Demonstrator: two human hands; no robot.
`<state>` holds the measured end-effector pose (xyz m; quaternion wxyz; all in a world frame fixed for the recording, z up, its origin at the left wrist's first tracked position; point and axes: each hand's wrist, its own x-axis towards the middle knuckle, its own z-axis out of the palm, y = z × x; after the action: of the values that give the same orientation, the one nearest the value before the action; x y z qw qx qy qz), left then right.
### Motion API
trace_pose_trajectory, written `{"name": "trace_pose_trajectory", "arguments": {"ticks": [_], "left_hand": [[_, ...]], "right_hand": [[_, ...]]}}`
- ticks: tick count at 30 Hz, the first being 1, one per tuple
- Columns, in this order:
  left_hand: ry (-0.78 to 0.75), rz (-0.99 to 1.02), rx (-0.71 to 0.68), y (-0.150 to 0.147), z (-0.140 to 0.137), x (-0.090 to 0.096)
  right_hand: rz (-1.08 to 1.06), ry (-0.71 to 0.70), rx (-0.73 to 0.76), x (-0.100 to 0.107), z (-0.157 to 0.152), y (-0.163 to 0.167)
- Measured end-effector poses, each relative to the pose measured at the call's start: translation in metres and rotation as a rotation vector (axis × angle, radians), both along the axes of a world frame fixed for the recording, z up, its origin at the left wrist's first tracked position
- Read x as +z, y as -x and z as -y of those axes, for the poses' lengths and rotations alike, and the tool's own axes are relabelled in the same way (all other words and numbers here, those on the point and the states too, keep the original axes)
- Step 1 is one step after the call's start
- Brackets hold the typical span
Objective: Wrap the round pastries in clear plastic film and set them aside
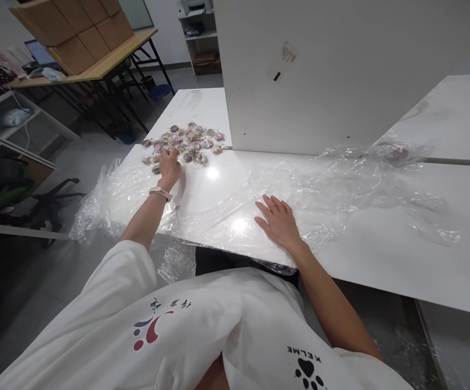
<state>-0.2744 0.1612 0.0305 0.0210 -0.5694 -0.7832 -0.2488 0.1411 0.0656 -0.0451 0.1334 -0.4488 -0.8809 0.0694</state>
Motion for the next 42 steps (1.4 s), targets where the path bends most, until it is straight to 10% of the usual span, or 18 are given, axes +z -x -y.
{"name": "trace_pose_trajectory", "arguments": {"ticks": [6, 11, 15, 23, 29, 37, 42], "left_hand": [[-0.249, 0.14, -0.41, -0.1, 0.059, 0.039], [-0.016, 0.128, -0.874, -0.224, 0.14, -0.018], [0.195, 0.057, -1.05, -0.252, 0.164, -0.048], [0.249, -0.142, -0.896, -0.167, 0.218, -0.025], [-0.026, -0.022, -0.536, -0.113, 0.253, -0.035], [-0.312, -0.12, -0.181, -0.149, 0.194, 0.013], [-0.222, 0.286, -0.349, -0.2, 0.14, 0.023]], "right_hand": [[-0.107, 0.057, -0.018, 0.004, 0.001, 0.002], [-0.509, 0.152, -0.205, 0.002, -0.004, -0.005], [-0.838, 0.268, -0.301, 0.003, -0.011, -0.014], [-0.561, 0.073, -0.069, 0.051, 0.057, -0.023], [-0.249, -0.022, 0.054, 0.032, 0.127, -0.024], [-0.524, 0.252, -0.222, 0.035, 0.107, -0.03], [-0.819, 0.468, -0.45, 0.032, 0.087, -0.032]]}}
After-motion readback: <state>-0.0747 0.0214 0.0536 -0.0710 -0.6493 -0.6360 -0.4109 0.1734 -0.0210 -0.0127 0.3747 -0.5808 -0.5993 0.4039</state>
